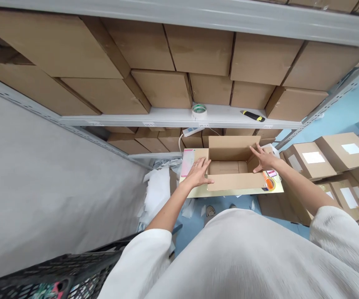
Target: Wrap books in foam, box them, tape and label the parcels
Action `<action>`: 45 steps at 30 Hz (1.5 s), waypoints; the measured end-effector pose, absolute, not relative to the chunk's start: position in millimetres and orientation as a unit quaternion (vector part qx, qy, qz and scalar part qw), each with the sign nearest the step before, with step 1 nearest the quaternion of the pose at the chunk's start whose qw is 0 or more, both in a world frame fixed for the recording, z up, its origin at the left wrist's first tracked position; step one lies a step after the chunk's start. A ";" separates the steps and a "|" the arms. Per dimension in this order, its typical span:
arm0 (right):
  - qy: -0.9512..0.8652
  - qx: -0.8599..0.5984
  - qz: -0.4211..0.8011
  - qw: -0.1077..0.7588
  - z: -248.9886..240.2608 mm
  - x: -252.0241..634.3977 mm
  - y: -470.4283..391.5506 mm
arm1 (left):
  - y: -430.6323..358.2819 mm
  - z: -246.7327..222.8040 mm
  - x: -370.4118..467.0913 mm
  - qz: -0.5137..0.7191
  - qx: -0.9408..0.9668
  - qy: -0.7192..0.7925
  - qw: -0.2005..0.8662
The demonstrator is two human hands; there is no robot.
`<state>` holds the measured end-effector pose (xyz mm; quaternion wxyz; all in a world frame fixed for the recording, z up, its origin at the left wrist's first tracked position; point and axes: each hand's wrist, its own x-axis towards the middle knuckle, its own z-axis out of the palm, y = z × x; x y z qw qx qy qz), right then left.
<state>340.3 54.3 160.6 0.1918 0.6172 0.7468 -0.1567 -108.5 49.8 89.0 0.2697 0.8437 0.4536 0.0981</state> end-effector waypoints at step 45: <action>0.715 0.598 -0.113 0.345 171.1 328.0 58.4 | 120.5 -71.5 -182.5 0.085 0.445 0.828 0.330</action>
